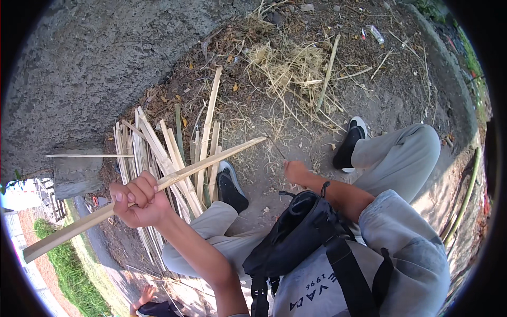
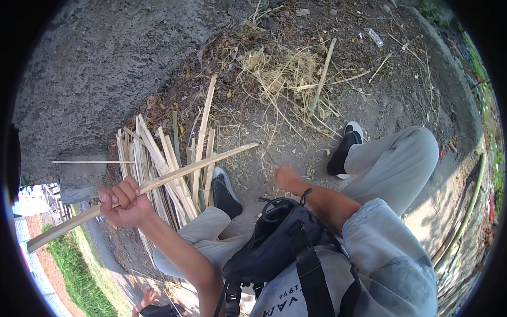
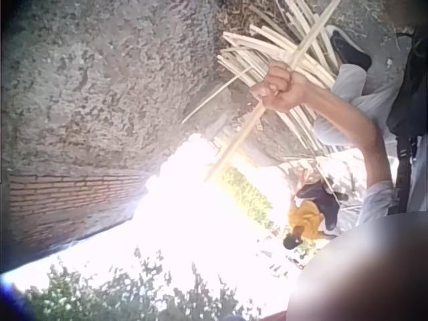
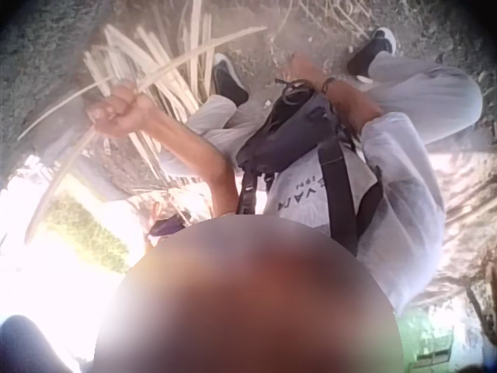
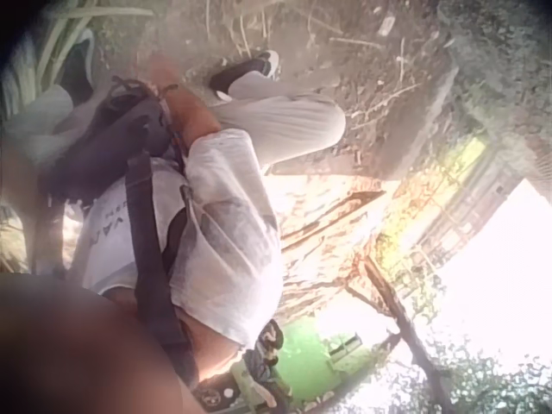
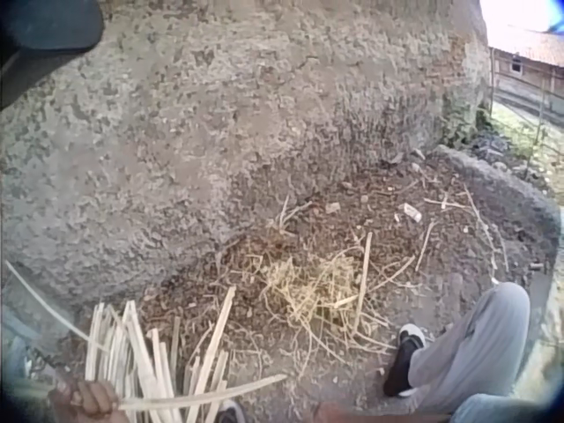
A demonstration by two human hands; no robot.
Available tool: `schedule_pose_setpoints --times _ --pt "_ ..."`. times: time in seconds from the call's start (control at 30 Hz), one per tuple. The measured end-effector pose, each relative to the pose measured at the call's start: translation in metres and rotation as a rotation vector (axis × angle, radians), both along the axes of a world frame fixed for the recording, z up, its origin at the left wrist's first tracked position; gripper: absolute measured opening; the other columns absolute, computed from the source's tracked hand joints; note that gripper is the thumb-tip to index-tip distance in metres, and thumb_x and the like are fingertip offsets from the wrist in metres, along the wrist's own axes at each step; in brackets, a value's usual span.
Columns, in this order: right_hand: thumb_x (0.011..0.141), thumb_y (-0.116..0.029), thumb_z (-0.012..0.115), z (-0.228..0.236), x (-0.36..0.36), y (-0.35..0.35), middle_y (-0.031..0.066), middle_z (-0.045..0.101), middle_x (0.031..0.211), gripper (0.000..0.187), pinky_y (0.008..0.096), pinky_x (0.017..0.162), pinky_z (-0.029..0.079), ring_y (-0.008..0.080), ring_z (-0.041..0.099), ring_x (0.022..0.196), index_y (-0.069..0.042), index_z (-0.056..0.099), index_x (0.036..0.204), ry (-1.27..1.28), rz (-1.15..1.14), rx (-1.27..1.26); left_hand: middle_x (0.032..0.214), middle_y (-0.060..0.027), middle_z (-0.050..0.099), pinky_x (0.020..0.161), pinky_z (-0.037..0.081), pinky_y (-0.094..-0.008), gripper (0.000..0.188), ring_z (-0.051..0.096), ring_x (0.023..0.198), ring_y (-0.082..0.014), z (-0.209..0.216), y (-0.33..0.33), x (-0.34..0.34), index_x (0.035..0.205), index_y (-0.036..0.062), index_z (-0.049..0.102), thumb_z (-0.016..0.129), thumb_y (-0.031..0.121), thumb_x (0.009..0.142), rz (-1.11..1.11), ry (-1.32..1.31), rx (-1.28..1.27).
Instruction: The person splits a bamboo pole into thin strips using a large knife by pulling the blade through the wood and then further dividing the pieces by hand.
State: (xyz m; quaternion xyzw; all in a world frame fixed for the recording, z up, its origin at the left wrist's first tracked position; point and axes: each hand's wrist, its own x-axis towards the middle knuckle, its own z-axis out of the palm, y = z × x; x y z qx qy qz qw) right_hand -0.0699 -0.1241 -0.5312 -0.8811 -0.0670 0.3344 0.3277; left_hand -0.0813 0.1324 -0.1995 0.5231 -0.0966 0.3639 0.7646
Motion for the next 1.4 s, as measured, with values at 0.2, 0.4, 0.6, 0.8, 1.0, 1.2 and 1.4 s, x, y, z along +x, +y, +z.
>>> schedule_pose_setpoints --times 0.2,0.4,0.6,0.8,1.0,1.2,1.4 --pt "0.1 -0.035 0.026 -0.021 0.004 0.009 0.0294 0.061 0.068 0.062 0.0511 0.069 0.053 0.0429 0.065 0.074 0.007 0.064 0.074 -0.123 -0.122 -0.016 0.039 0.0038 0.021 0.039 0.022 -0.0275 0.02 0.013 0.032 -0.0085 0.001 -0.001 0.005 0.067 0.0152 0.033 0.044 0.015 0.084 0.048 0.019 -0.019" --pt "0.1 -0.037 0.028 -0.021 -0.004 -0.001 0.0319 0.06 0.072 0.062 0.0542 0.072 0.05 0.0484 0.061 0.076 0.007 0.063 0.072 -0.023 -0.075 -0.011 0.038 0.0036 0.021 0.039 0.023 -0.0277 0.02 0.013 0.032 -0.0089 0.0 0.003 -0.002 0.067 0.0153 0.033 0.045 0.015 0.083 -0.01 0.005 -0.005" --pt "0.1 -0.038 0.026 -0.016 -0.002 0.015 0.0296 0.061 0.065 0.065 0.0496 0.063 0.054 0.0431 0.065 0.067 0.007 0.062 0.071 -0.198 -0.146 0.082 0.038 0.0041 0.021 0.04 0.022 -0.027 0.021 0.014 0.033 -0.0084 0.004 -0.009 0.005 0.066 0.015 0.035 0.045 0.016 0.084 -0.009 0.016 0.026" --pt "0.099 -0.038 0.025 -0.022 0.008 -0.01 0.0297 0.06 0.064 0.065 0.053 0.065 0.052 0.0478 0.062 0.067 0.008 0.062 0.072 0.08 0.067 0.002 0.038 0.0036 0.021 0.04 0.023 -0.0283 0.021 0.014 0.032 -0.0089 0.001 0.003 0.002 0.067 0.0147 0.034 0.044 0.016 0.084 0.003 0.005 0.007" --pt "0.099 -0.036 0.029 -0.001 0.0 0.015 0.0321 0.06 0.071 0.057 0.0544 0.074 0.049 0.05 0.06 0.074 0.005 0.064 0.081 -0.072 -0.154 0.06 0.039 0.0039 0.02 0.041 0.025 -0.0281 0.019 0.014 0.033 -0.0095 0.0 0.009 0.004 0.069 0.0141 0.035 0.043 0.016 0.086 0.045 0.015 -0.01" --pt "0.099 -0.032 0.035 0.071 0.003 0.041 0.0309 0.06 0.073 0.046 0.0538 0.073 0.048 0.0501 0.059 0.072 0.004 0.06 0.086 -0.127 -0.007 0.3 0.045 0.0008 0.026 0.044 0.028 -0.0277 0.019 0.023 0.038 -0.0098 0.008 -0.01 0.004 0.07 0.0113 0.042 0.046 0.02 0.086 0.208 0.095 0.003" --pt "0.099 -0.031 0.036 0.164 0.008 0.058 0.0259 0.057 0.063 0.037 0.054 0.067 0.047 0.0468 0.059 0.067 -0.001 0.056 0.093 -0.263 0.255 0.533 0.048 -0.0015 0.028 0.04 0.023 -0.0261 0.02 0.022 0.038 -0.0106 -0.001 -0.009 -0.005 0.069 0.0111 0.039 0.046 0.021 0.085 0.11 0.064 -0.011"
